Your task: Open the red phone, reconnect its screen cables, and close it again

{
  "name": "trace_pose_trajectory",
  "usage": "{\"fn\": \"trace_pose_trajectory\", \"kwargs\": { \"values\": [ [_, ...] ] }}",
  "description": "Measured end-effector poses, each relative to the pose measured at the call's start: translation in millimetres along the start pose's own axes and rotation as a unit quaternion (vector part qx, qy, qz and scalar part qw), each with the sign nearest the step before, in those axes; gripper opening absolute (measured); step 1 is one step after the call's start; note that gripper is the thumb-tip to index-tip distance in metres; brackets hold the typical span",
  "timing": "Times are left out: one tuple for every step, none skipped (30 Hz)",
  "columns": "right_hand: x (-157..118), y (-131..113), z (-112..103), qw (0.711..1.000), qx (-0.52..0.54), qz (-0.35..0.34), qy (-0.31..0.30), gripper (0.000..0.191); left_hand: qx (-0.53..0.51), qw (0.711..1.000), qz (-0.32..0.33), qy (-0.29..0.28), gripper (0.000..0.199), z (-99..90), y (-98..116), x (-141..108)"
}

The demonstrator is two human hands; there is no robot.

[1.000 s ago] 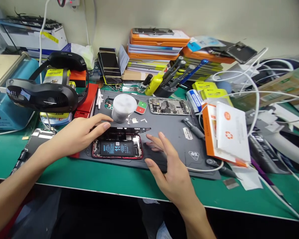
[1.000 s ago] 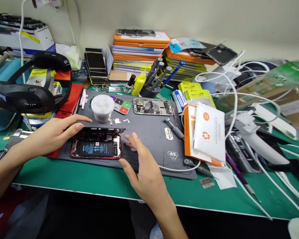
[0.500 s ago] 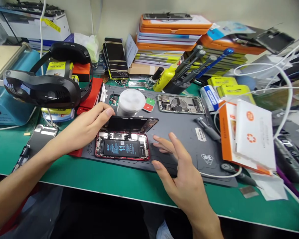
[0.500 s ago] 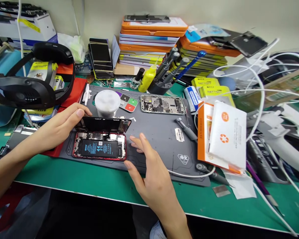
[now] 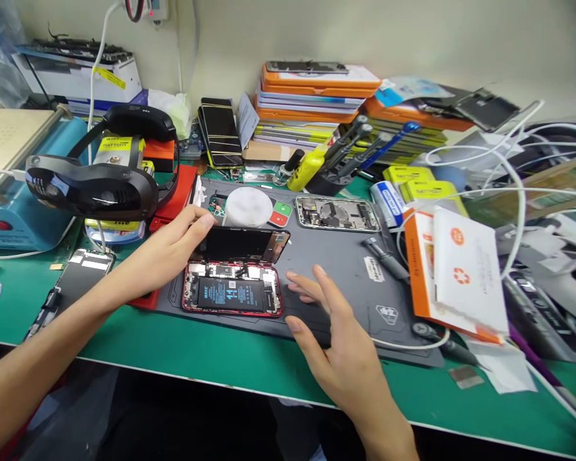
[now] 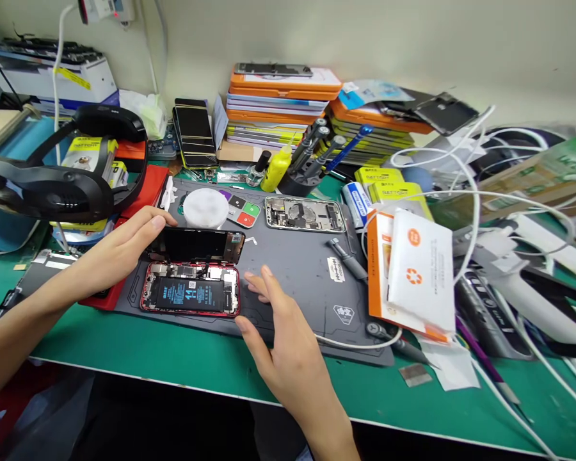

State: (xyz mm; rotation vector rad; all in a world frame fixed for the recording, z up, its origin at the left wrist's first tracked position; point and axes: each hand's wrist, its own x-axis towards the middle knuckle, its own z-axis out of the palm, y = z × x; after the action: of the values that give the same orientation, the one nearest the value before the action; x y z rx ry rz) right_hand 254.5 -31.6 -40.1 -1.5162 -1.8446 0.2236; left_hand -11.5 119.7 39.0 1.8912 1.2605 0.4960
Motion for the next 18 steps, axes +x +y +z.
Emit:
{"fn": "trace_pose_trajectory", "kwargs": {
  "values": [
    [0,0,0,1.0,-0.001,-0.002,0.0,0.072,-0.001,1.0,0.002,-0.002,0.054,-0.4,0,0],
    [1,0,0,1.0,-0.001,-0.003,0.0,0.072,-0.002,1.0,0.003,-0.003,0.056,-0.7,0,-1],
    [1,0,0,1.0,-0.001,-0.004,0.001,0.072,-0.002,1.0,0.004,-0.003,0.058,-0.9,-1,-1],
    [1,0,0,1.0,-0.001,-0.004,0.002,0.072,-0.003,1.0,0.005,-0.001,0.059,-1.0,-2,-1],
    [1,-1,0,1.0,0.0,-0.004,0.002,0.072,-0.004,1.0,0.006,0.002,0.06,-0.9,-2,-2],
    [1,-1,0,1.0,0.001,-0.004,0.003,0.072,-0.005,1.0,0.008,0.007,0.06,-0.8,-3,-2],
    [1,-1,0,1.0,0.002,-0.004,0.003,0.071,-0.007,1.0,0.01,0.012,0.059,-0.7,-4,-2],
    [0,-1,0,1.0,0.003,-0.005,0.002,0.071,-0.012,1.0,0.015,0.017,0.058,-0.7,-5,-3],
    [0,-1,0,1.0,0.004,-0.007,0.001,0.071,-0.021,0.999,0.022,0.022,0.057,-0.9,-6,-4],
    [0,-1,-1,1.0,0.005,-0.011,0.0,0.071,-0.029,0.999,0.029,0.027,0.056,-1.3,-6,-7],
    [0,0,-1,1.0,0.005,-0.017,0.0,0.069,-0.03,0.998,0.037,0.035,0.055,-1.9,-5,-11],
    [0,0,-2,1.0,0.002,-0.03,0.005,0.066,-0.021,0.998,0.049,0.046,0.055,-2.6,-5,-17],
    [0,0,-2,0.999,-0.006,-0.05,0.014,0.06,0.002,0.996,0.066,0.062,0.054,-3.3,-4,-25],
    [1,0,-4,0.997,-0.02,-0.075,0.026,0.053,0.04,0.992,0.086,0.082,0.052,-3.8,-3,-34],
    [1,0,-5,0.993,-0.041,-0.105,0.04,0.044,0.086,0.983,0.117,0.108,0.05,-3.7,-2,-45],
    [3,-2,-6,0.987,-0.066,-0.137,0.051,0.036,0.137,0.97,0.148,0.133,0.046,-3.0,-2,-57],
    [4,-4,-7,0.98,-0.093,-0.168,0.057,0.03,0.182,0.952,0.185,0.163,0.044,-1.3,-4,-69],
    [6,-6,-8,0.973,-0.117,-0.192,0.056,0.025,0.217,0.933,0.217,0.19,0.042,1.5,-6,-80]
  ]
}}
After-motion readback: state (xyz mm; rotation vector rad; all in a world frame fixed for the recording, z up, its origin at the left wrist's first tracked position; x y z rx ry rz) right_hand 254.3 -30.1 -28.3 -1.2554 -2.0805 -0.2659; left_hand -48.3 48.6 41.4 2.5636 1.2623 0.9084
